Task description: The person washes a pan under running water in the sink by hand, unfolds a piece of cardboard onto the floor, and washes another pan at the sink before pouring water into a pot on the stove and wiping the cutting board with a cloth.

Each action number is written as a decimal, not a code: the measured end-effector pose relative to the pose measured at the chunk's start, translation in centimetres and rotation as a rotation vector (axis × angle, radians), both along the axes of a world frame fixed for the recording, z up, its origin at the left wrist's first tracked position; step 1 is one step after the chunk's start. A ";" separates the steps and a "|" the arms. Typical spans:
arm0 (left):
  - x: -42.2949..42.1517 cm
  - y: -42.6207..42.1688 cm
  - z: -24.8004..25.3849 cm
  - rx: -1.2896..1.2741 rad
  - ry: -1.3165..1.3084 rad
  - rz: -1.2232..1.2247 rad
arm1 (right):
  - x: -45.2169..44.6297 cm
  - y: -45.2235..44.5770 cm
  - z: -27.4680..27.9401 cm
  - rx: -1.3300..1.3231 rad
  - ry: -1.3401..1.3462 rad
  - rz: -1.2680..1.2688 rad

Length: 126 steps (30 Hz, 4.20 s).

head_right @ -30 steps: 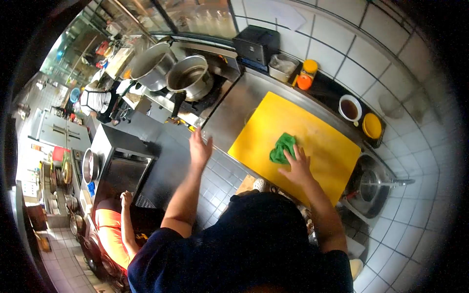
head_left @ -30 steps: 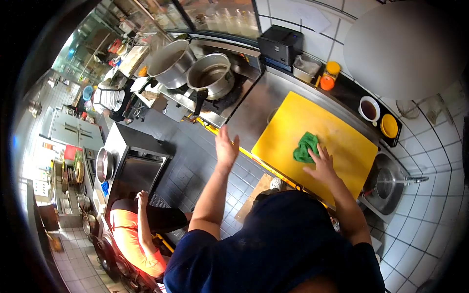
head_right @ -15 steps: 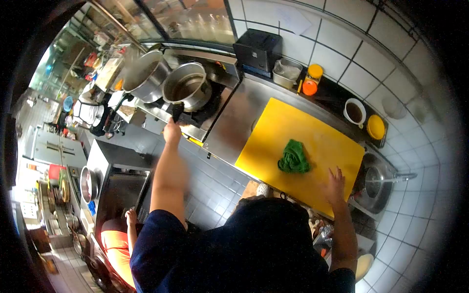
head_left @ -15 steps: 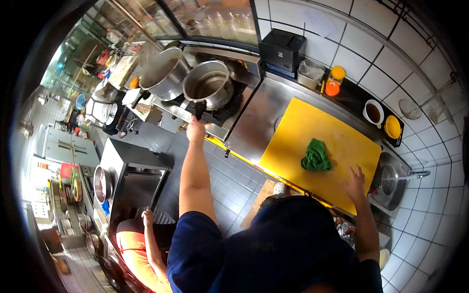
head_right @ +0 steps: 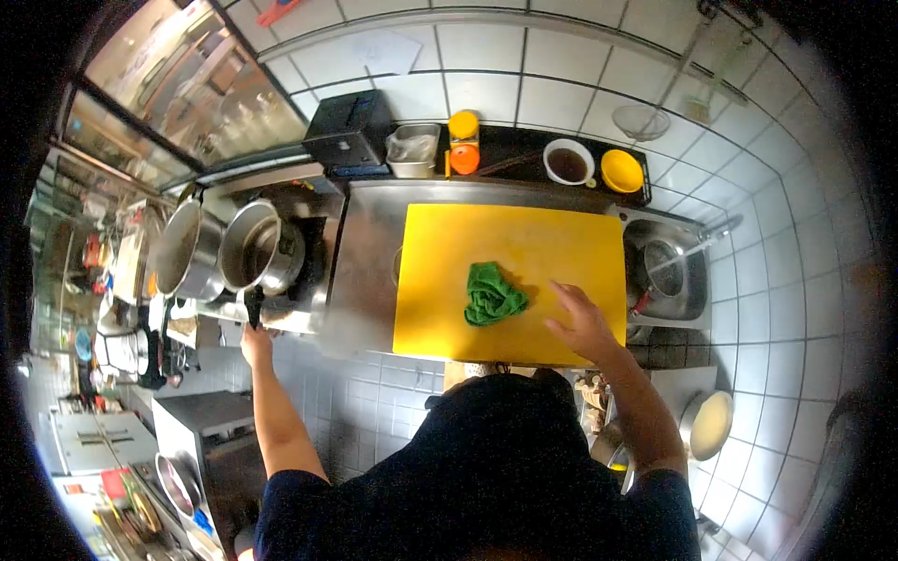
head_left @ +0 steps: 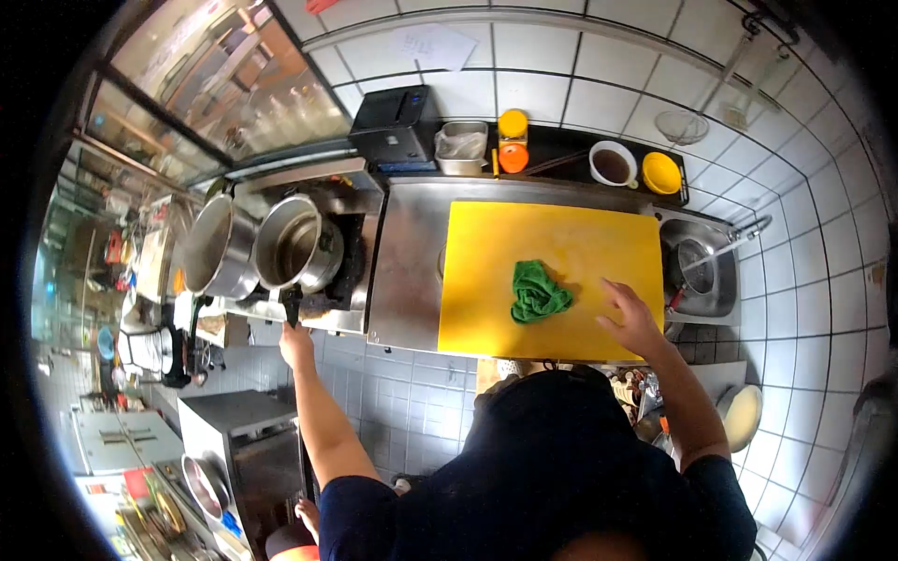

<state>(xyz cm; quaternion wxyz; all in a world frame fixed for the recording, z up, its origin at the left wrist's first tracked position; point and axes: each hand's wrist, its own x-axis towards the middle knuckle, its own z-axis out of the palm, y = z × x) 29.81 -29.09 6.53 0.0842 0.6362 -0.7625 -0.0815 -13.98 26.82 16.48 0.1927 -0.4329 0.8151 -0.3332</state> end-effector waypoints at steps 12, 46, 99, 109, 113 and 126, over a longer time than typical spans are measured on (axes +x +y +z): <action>-7.5 17.8 -3.0 -0.539 0.231 -0.197 | 9.5 -12.1 22.9 -1.285 -0.475 0.991; -45.9 52.9 1.3 0.565 0.444 -1.151 | -11.4 14.3 6.8 -1.399 -0.284 -0.008; -69.9 69.0 -6.6 1.557 0.358 -0.379 | -45.2 37.0 -23.4 -0.211 -0.746 -1.170; -69.4 68.7 -6.2 1.526 0.286 -0.382 | -45.0 37.2 -23.7 -0.485 -0.897 -1.091; -69.0 68.8 -6.8 1.534 0.279 -0.389 | -44.9 37.3 -23.5 -0.553 -0.940 -1.116; -67.2 67.8 -5.3 1.545 0.300 -0.381 | -47.1 41.8 -26.4 -0.106 0.150 -0.861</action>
